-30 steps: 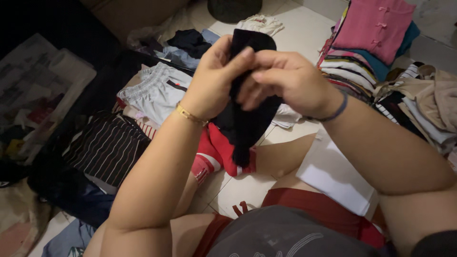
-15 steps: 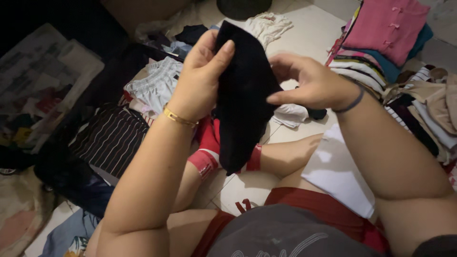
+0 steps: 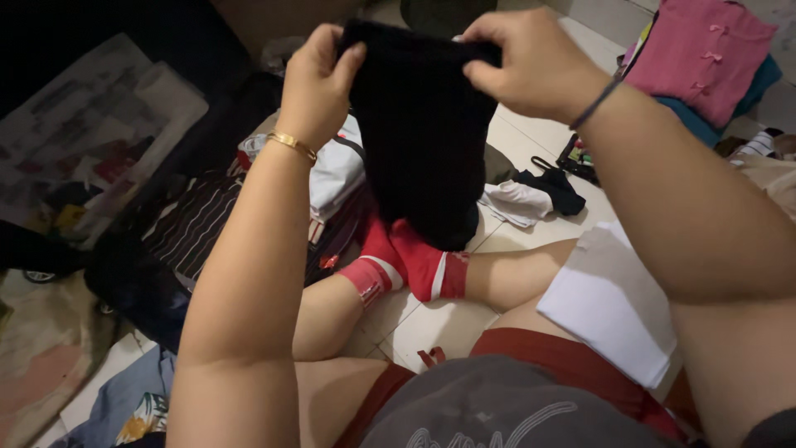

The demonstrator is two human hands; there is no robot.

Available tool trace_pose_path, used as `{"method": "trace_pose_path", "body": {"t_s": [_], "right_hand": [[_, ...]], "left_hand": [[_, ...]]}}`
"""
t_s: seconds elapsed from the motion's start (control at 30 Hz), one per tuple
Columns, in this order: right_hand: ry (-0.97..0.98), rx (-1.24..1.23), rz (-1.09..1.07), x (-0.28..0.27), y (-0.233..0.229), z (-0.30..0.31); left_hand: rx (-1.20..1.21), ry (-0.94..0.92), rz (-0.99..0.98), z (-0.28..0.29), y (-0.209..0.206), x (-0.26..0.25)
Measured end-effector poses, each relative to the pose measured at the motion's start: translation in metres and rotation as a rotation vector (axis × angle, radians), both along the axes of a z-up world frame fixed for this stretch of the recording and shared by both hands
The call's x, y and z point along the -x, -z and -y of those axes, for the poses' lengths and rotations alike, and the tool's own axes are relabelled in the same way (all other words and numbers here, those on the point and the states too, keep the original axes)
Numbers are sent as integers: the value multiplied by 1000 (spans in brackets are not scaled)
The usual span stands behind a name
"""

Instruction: The person organizes clothes by removing items from a shelf, folding shirts and shorts on the floor, and placing folded items back onto the shelf.

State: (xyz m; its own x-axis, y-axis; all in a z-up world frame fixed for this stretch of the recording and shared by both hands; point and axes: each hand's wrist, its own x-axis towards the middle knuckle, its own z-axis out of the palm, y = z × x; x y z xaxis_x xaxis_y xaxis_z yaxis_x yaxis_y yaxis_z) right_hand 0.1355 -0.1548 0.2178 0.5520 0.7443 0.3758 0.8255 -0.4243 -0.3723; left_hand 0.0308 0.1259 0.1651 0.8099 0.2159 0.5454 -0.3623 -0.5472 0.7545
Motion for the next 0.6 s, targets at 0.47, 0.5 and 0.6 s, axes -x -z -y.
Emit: {"method": "trace_pose_path", "body": {"t_s": [0.47, 0.5, 0.6], "right_hand": [[-254, 394, -431, 145, 153, 119], [-257, 394, -439, 150, 163, 124], [-305, 472, -582, 158, 179, 133]], "left_hand": [[-86, 737, -846, 86, 149, 130], [-81, 737, -854, 92, 159, 136], [-205, 768, -1068, 108, 180, 140]]}}
